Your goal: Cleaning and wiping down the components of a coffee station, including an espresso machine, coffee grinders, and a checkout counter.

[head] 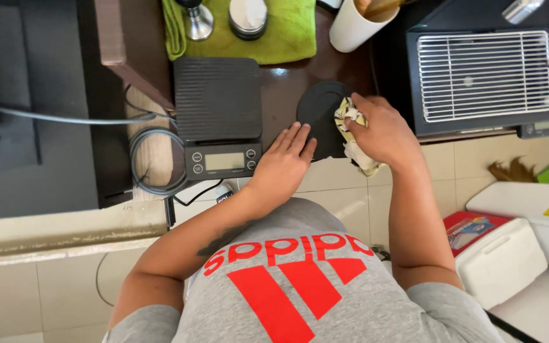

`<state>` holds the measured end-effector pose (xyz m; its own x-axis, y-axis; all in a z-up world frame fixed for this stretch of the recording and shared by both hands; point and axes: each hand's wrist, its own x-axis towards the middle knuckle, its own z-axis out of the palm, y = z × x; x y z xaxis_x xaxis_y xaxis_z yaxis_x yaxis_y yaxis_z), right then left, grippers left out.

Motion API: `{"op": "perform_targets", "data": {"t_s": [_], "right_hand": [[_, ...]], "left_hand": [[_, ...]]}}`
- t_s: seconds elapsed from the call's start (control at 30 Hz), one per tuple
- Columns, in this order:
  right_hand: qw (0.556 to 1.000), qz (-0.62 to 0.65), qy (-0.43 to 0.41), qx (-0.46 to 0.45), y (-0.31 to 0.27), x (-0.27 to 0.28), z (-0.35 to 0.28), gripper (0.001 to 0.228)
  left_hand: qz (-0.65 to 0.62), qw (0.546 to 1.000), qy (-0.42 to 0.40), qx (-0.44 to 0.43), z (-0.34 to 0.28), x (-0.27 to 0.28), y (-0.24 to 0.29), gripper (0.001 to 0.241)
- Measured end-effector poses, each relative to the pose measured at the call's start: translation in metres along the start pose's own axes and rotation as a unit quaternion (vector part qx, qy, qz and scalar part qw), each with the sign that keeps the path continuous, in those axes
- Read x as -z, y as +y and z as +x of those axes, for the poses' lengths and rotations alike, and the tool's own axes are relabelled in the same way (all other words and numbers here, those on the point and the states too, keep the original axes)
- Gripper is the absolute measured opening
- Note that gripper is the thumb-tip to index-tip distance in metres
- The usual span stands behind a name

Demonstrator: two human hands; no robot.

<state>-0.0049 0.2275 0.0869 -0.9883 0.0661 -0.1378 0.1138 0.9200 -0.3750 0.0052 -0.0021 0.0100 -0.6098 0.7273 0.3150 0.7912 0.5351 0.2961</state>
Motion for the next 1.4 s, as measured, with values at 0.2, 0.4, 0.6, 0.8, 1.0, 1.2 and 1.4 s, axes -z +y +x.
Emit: {"op": "perform_targets", "data": {"t_s": [0.2, 0.4, 0.6, 0.8, 1.0, 1.2, 1.4], "right_hand": [[0.976, 0.206, -0.045, 0.059, -0.039, 0.017, -0.005, 0.043], [0.945, 0.23, -0.164, 0.164, -0.067, -0.031, 0.017, 0.064], [0.945, 0.188, -0.267, 0.031, -0.106, -0.027, 0.026, 0.073], [0.943, 0.203, -0.251, 0.082, -0.099, -0.03, 0.03, 0.071], [0.923, 0.257, -0.218, 0.183, -0.077, -0.028, 0.041, 0.063], [0.97, 0.174, -0.001, 0.168, -0.076, -0.016, 0.048, 0.046], [0.873, 0.093, -0.341, 0.337, -0.096, 0.016, 0.008, 0.034]], "left_hand": [[-0.116, 0.978, 0.138, 0.108, -0.061, 0.074, -0.009, 0.049], [-0.071, 0.943, 0.19, 0.262, -0.111, 0.09, -0.025, 0.082], [-0.143, 0.917, 0.173, 0.329, -0.121, 0.066, -0.028, 0.086], [-0.144, 0.917, 0.18, 0.325, -0.12, 0.061, -0.03, 0.085], [-0.145, 0.922, 0.166, 0.32, -0.119, 0.071, -0.029, 0.089], [-0.109, 0.937, 0.165, 0.287, -0.117, 0.071, -0.028, 0.089], [-0.099, 0.946, 0.156, 0.267, -0.108, 0.074, -0.029, 0.088]]}}
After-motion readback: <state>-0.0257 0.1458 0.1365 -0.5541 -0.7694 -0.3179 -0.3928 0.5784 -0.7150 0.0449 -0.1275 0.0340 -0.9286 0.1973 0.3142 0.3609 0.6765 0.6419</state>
